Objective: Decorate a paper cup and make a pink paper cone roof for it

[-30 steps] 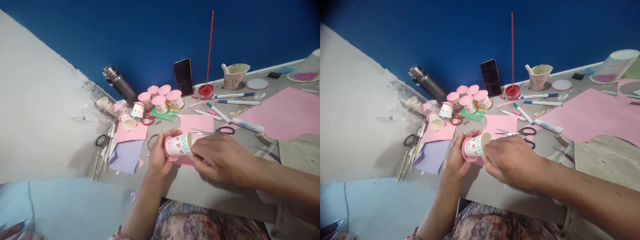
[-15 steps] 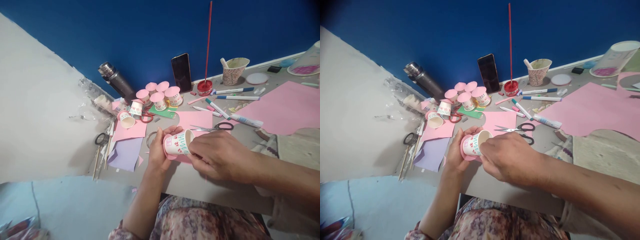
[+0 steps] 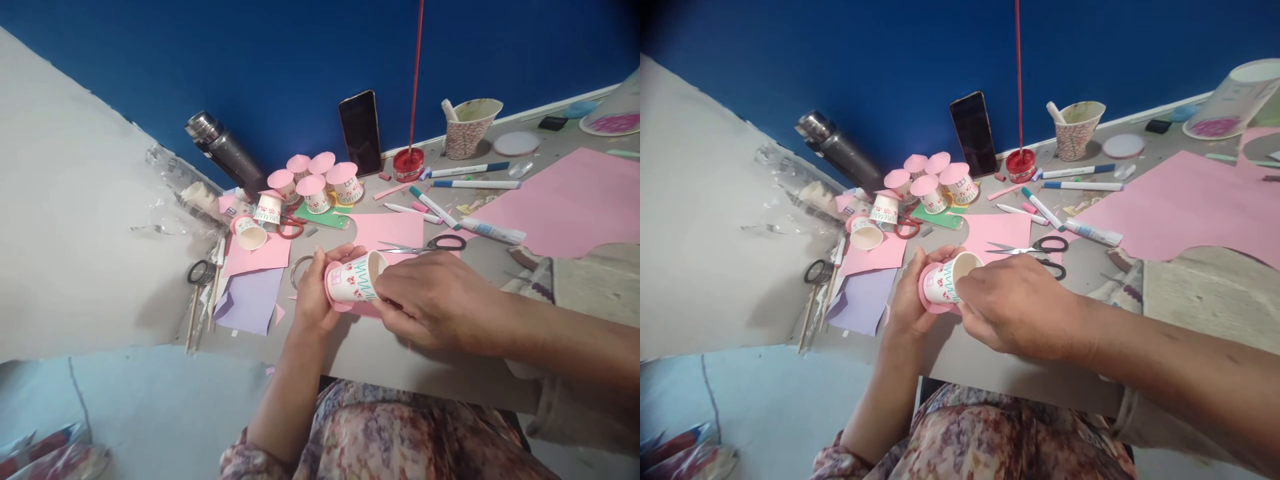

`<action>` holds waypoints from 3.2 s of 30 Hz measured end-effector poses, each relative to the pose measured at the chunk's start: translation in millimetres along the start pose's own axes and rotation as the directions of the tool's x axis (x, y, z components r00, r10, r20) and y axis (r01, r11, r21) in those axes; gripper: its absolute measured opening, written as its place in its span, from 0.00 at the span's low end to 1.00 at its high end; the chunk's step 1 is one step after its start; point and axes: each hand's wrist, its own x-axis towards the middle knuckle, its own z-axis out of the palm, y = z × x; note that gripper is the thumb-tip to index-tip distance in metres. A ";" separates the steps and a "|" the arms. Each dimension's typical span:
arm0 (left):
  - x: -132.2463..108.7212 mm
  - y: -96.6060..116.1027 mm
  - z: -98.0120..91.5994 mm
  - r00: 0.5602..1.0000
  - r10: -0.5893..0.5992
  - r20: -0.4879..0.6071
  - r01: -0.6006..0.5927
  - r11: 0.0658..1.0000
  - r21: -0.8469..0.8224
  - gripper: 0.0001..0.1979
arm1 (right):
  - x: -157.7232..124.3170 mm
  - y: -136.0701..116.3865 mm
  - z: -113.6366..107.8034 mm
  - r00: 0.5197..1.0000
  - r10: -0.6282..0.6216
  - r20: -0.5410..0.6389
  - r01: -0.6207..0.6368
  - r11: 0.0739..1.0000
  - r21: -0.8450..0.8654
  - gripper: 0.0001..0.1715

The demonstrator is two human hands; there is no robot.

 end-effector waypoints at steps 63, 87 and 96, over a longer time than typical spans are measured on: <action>-17.2 6.4 -11.6 0.880 0.472 0.041 -0.468 0.852 0.234 0.26 | 17.3 44.0 14.0 0.785 0.461 0.414 -0.464 -0.006 0.886 0.21; -19.8 45.4 0.9 0.714 0.491 0.499 -0.700 0.495 0.514 0.17 | 10.9 54.7 23.2 0.852 0.261 0.455 -0.446 -0.094 0.890 0.28; -18.8 43.8 4.4 0.667 0.573 0.477 -0.726 0.353 0.590 0.11 | 11.8 54.8 19.3 0.851 0.281 0.443 -0.439 -0.081 0.895 0.31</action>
